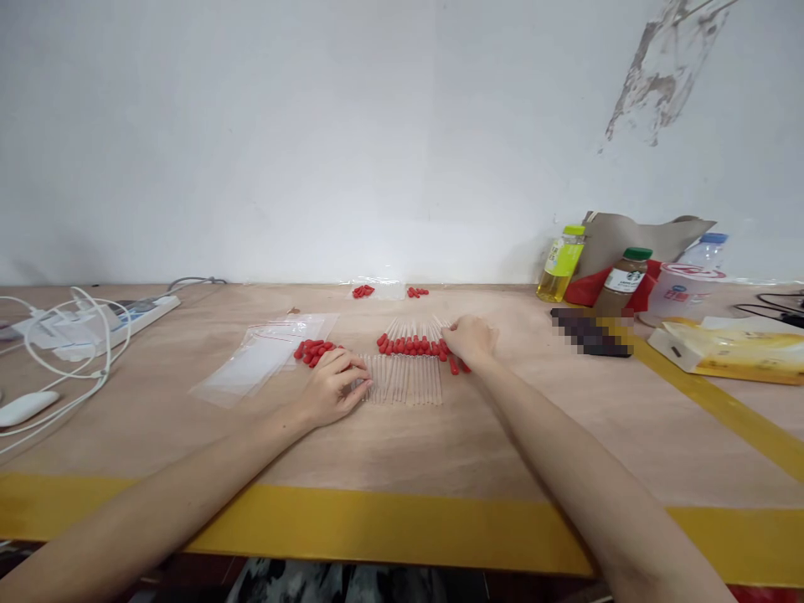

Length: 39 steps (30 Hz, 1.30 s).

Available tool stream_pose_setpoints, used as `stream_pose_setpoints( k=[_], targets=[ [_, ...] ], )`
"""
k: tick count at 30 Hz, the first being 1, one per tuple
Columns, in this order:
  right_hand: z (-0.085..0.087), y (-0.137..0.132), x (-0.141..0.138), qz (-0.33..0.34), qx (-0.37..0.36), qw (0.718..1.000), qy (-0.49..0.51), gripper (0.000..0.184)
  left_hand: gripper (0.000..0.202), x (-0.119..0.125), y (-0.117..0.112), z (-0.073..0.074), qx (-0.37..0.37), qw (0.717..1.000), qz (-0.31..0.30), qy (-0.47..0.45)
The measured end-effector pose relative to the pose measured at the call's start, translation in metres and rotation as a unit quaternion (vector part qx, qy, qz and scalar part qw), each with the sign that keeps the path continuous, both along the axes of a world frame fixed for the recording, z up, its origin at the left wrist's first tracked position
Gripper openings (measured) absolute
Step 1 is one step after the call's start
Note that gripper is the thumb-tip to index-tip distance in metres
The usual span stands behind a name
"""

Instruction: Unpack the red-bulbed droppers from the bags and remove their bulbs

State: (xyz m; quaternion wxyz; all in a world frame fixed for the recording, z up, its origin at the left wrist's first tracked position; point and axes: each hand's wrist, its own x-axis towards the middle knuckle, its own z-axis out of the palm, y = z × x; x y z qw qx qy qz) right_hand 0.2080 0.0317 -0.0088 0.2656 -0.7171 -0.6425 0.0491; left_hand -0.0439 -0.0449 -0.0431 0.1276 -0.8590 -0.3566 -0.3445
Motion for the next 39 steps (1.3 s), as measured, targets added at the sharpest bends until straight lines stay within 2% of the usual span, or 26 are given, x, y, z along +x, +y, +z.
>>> stream_pose_setpoints(
  k=[3,5,8,11,13,16,21,24,34,39],
  targets=[
    [0.003,-0.012,0.008,0.045,0.066,0.995,0.062,0.022,0.016,0.001,-0.001,0.001,0.008,1.000,0.009,-0.006],
    [-0.001,-0.024,0.011,0.124,0.123,0.982,0.071,0.019,0.027,0.002,-0.002,0.002,0.024,0.999,0.024,-0.016],
    [-0.016,-0.046,0.010,0.248,0.210,0.946,0.017,0.015,0.041,0.006,-0.004,0.005,0.057,0.997,0.045,-0.002],
    [-0.033,-0.064,0.003,0.334,0.260,0.905,-0.036,0.011,0.035,0.008,-0.006,0.006,0.065,0.995,0.030,0.070],
    [-0.040,-0.071,-0.003,0.363,0.275,0.889,-0.049,0.011,0.028,0.009,-0.007,0.006,0.056,0.992,0.011,0.111],
    [-0.043,-0.076,-0.010,0.364,0.291,0.883,-0.050,0.012,0.022,0.010,-0.007,0.005,0.050,0.990,0.000,0.130],
    [-0.043,-0.079,-0.019,0.346,0.293,0.888,-0.077,0.015,0.024,0.012,-0.006,0.002,0.049,0.991,0.005,0.121],
    [-0.044,-0.078,-0.024,0.343,0.313,0.880,-0.099,0.016,0.023,0.012,-0.004,0.000,0.054,0.992,0.009,0.113],
    [-0.043,-0.078,-0.023,0.345,0.308,0.876,-0.139,0.024,0.020,0.009,-0.006,0.000,0.043,0.993,0.019,0.110],
    [-0.043,-0.080,-0.025,0.364,0.313,0.865,-0.145,0.021,0.022,0.011,-0.008,0.001,0.039,0.993,0.024,0.111]
  ],
)
